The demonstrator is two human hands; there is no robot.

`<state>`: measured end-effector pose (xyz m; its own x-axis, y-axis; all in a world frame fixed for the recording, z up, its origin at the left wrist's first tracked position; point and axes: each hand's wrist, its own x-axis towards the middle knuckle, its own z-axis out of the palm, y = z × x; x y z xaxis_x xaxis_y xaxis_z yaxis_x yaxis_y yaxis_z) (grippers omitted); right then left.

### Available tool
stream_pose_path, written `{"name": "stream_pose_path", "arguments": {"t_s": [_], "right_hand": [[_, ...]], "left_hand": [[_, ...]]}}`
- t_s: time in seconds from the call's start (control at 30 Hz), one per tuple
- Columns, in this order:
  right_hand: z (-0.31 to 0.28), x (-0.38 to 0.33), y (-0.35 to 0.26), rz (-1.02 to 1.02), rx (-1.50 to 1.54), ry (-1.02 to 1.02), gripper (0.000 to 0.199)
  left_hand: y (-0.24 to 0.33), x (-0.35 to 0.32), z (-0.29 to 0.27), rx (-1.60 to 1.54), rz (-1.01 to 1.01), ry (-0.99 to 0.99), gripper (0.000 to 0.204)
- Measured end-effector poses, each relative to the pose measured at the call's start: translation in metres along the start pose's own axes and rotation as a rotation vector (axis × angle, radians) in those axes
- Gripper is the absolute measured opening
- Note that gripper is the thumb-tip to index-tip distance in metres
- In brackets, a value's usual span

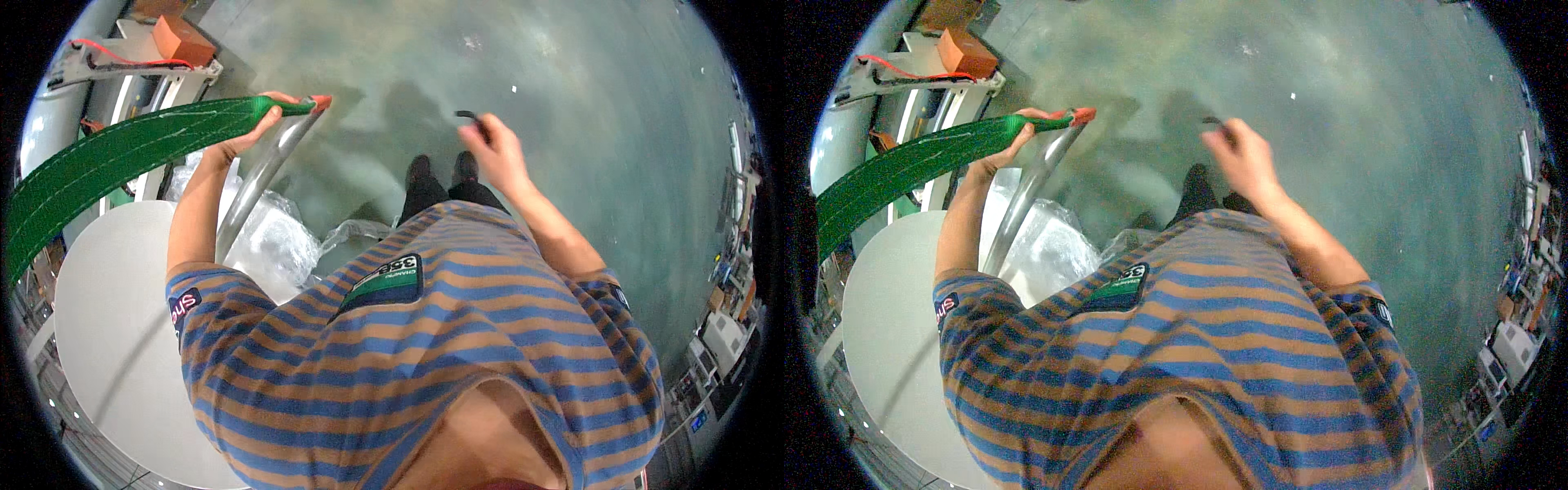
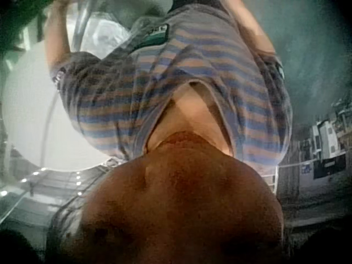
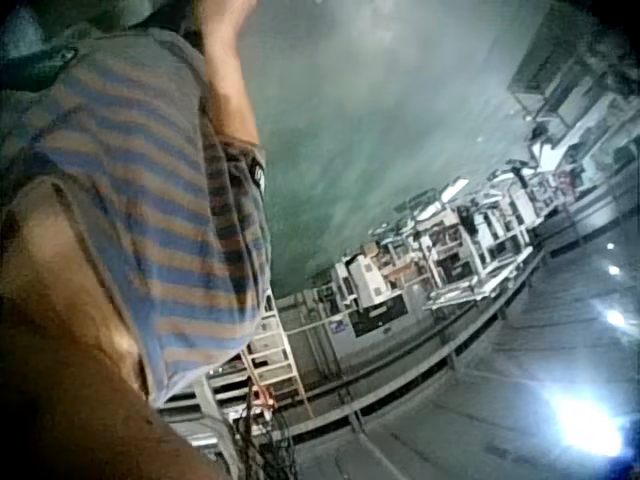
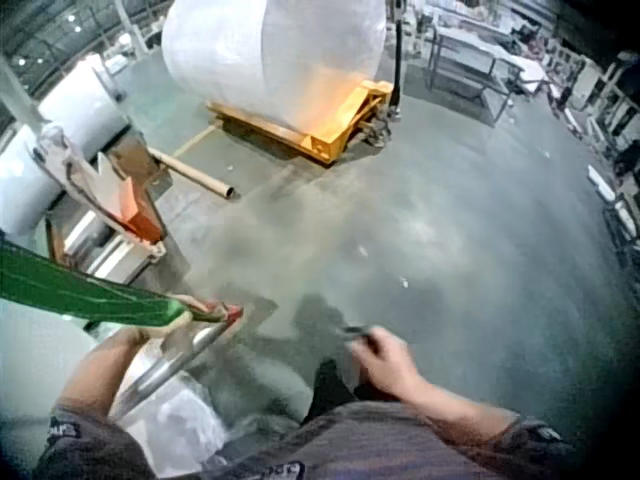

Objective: The person prepares a large paper roll machine by removing a cardboard tube, attaching a metal component to a metal bar with a tool, and then unwrapping and feeding the edge of a new paper roll into the system.

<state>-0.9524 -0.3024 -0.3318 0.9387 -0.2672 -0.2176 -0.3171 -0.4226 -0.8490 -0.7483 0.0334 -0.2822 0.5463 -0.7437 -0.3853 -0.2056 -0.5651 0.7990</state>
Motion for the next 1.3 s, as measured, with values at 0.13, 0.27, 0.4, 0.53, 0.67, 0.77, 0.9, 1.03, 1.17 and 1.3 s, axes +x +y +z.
{"name": "stream_pose_path", "arguments": {"t_s": [0.13, 0.27, 0.4, 0.53, 0.67, 0.77, 0.9, 1.03, 1.17, 1.3], "right_hand": [[0.083, 0.097, -0.049, 0.024, 0.031, -0.236, 0.061], [0.187, 0.145, -0.065, 0.382, 0.027, -0.475, 0.069], [0.212, 0.144, -0.035, 0.493, 0.027, -0.546, 0.038], [0.204, 0.150, -0.033, 0.512, 0.049, -0.578, 0.032], [0.197, 0.167, -0.029, 0.443, 0.061, -0.598, 0.034], [0.232, 0.149, -0.029, 0.337, 0.055, -0.627, 0.035], [0.266, 0.149, -0.034, 0.219, 0.260, -0.694, 0.032], [0.203, 0.140, -0.049, 0.309, 0.884, -0.748, 0.036], [0.207, 0.145, 0.026, 0.383, 0.672, -0.651, 0.037], [0.187, 0.134, -0.010, 0.520, 0.133, -0.595, 0.029]], "left_hand": [[0.008, 0.038, 0.005, -0.041, 0.178, -0.011, 0.031], [0.015, 0.020, 0.016, 0.076, 0.169, 0.037, 0.037], [0.010, 0.012, 0.015, 0.052, 0.129, 0.019, 0.047], [0.011, 0.035, 0.010, 0.023, 0.144, 0.143, 0.053], [0.000, 0.046, 0.008, -0.044, 0.150, 0.221, 0.051], [0.015, 0.007, 0.021, 0.078, 0.077, 0.425, 0.045], [-0.025, -0.021, 0.014, 0.173, 0.005, 0.351, 0.035], [0.019, 0.009, 0.030, 0.030, 0.211, 0.502, 0.033], [0.003, 0.027, 0.059, -0.049, 0.173, 0.429, 0.039], [-0.024, 0.032, 0.074, -0.174, 0.118, 0.426, 0.040]]}}
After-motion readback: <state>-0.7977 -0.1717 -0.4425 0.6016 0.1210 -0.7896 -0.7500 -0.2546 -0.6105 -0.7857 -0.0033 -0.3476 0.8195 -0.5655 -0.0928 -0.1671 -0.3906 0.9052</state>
